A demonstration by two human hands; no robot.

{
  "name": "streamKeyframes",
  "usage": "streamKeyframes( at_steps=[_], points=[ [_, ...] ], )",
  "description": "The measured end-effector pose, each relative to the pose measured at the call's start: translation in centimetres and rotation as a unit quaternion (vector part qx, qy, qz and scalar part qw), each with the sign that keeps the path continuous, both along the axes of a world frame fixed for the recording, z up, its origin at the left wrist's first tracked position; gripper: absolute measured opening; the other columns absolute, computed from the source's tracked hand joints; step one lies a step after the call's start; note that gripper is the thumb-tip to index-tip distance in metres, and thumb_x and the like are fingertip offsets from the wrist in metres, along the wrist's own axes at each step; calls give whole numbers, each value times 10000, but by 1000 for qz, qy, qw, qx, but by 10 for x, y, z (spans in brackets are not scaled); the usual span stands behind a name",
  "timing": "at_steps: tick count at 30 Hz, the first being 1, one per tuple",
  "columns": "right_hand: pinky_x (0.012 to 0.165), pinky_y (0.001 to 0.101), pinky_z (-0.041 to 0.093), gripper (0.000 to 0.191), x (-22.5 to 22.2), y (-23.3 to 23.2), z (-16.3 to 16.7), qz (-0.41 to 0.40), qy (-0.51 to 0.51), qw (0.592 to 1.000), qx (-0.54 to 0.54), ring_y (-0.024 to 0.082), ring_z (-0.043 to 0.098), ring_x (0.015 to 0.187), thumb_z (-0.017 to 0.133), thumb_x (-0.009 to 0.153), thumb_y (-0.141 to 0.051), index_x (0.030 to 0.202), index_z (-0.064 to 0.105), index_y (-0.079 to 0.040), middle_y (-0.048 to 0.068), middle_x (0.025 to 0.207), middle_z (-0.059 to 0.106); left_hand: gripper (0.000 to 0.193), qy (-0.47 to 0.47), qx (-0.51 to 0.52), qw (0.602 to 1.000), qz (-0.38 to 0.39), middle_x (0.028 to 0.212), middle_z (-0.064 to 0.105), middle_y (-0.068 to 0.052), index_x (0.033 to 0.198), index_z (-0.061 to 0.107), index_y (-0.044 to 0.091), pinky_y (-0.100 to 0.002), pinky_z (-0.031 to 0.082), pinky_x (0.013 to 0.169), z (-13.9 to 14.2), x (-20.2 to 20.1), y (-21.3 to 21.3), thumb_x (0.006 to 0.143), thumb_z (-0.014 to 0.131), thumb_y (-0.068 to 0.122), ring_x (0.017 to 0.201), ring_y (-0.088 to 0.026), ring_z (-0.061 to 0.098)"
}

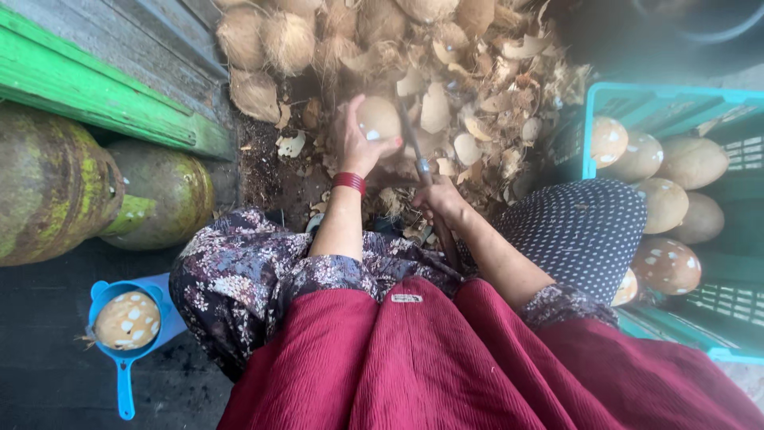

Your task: The person sits on the ground and uses a machete to chop the outer husk off coconuts, rotating each coconut to trim it, then places the trimmed coconut into a blue plastic crate beside them. Husk pieces accumulate on the ground around the work area.

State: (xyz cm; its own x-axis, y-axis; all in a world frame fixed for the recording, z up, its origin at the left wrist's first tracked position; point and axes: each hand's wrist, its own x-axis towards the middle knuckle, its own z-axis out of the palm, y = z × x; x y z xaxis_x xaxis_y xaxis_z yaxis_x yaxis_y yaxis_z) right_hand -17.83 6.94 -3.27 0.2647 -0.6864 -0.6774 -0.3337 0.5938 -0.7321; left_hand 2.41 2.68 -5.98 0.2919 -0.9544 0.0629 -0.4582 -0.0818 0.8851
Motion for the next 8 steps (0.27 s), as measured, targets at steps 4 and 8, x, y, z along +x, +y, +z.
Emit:
streamKeyframes(
  at_steps=[4,8],
  points=[
    [389,281,413,104,-5,-4,20,0,-15,997,-70,138,506,434,674,753,7,825,602,-13,48,606,572,1089,-52,52,997,-18,1332,506,-143,1328,444,244,-514,445,1087,1,0,-1,404,1015,158,1269,-332,493],
    [405,282,499,157,-2,-10,56,-22,-141,973,-181,135,539,444,672,765,9,778,528,-53,44,611,585,1081,-46,103,994,-9,1332,478,-137,1344,424,260,-515,476,1072,4,-2,-1,440,1002,135,1265,-323,497]
  ],
)
